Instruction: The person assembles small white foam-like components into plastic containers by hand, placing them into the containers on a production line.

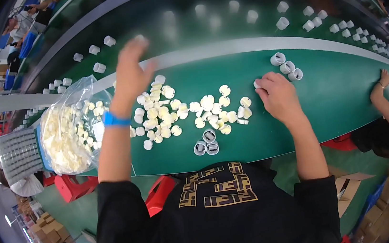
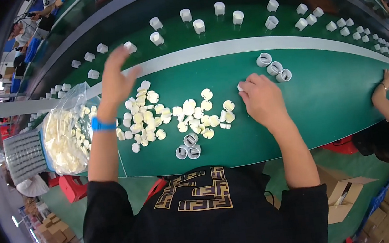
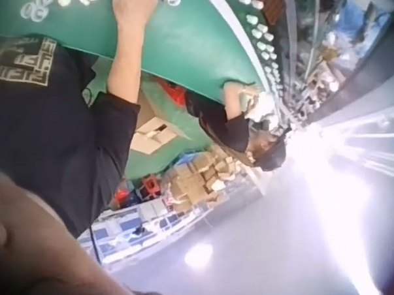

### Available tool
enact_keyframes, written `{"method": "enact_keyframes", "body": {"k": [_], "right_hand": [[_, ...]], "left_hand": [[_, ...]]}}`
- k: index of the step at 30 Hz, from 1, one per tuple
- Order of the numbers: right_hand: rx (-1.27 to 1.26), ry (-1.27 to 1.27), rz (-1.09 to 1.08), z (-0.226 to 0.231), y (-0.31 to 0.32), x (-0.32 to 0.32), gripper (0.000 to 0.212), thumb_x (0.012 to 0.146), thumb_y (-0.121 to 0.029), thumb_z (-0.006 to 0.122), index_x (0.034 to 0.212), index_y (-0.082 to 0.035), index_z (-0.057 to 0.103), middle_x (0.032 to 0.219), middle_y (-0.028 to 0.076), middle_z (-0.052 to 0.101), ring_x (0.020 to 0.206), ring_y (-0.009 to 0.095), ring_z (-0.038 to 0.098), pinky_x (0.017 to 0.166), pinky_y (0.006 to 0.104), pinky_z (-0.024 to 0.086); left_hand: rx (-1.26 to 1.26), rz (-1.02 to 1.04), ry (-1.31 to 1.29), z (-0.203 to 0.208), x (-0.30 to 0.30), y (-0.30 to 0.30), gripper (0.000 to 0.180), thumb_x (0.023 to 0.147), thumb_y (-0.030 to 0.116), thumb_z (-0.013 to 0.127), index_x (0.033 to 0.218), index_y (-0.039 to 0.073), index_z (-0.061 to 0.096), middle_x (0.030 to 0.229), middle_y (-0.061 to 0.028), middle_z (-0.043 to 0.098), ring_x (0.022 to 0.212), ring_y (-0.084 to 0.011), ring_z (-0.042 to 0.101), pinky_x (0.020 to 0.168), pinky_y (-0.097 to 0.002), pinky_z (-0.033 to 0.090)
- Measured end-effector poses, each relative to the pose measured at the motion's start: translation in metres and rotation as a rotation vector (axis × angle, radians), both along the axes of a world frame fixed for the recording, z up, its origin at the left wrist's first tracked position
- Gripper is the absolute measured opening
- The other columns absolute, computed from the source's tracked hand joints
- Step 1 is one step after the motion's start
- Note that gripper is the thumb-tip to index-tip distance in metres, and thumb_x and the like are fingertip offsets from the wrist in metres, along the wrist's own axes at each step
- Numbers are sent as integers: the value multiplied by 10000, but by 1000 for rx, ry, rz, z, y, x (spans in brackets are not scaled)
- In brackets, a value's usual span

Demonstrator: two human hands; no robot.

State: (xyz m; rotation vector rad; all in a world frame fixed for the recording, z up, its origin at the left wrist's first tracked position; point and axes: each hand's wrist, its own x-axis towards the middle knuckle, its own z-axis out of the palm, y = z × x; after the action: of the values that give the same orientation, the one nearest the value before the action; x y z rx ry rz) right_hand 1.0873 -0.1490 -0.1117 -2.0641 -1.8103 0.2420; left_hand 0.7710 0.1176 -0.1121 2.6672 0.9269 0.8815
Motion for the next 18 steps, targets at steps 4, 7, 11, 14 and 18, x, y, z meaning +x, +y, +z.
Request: {"method": "enact_keyframes", "body": {"k": [4,7,11,14,18], "right_hand": [[5,15,-40,4,1,2,256,849,-136,796,1076,-53,712,967,105,668,898,329,653,764,421,535],[-3,75,-33,10,2,1,301,838,-161,818,1097,-51,712,954,110,667,886,332,655,758,420,533],[9,110,-32,12,3,-1,345,831,-185,829,1131,-54,718,945,106,667,883,325,658,753,416,532],[0,65,-59,6,1,-2,353,841,-179,817,1163,-70,722,949,103,668,886,323,658,767,412,536],[9,-18,-136,-6,-3,-8,332,846,-186,812,1145,-65,731,955,101,669,902,318,657,774,412,540]], "left_hand": [[-459,-278,146,49,1,-140,458,779,198,882,1175,44,712,1161,-160,713,1044,-363,676,949,-436,539],[-561,-173,235,53,2,-186,452,828,249,846,1187,19,696,1062,-156,715,962,-362,681,825,-455,558],[-534,-65,273,45,18,-202,426,859,292,812,1159,14,693,1010,-164,715,939,-359,686,775,-457,553],[-511,-63,363,43,33,-204,348,883,318,767,1011,15,655,860,-150,699,829,-349,687,709,-470,542],[-625,-32,522,49,42,-203,295,898,282,737,980,13,649,802,-183,702,758,-387,690,667,-488,540]]}}
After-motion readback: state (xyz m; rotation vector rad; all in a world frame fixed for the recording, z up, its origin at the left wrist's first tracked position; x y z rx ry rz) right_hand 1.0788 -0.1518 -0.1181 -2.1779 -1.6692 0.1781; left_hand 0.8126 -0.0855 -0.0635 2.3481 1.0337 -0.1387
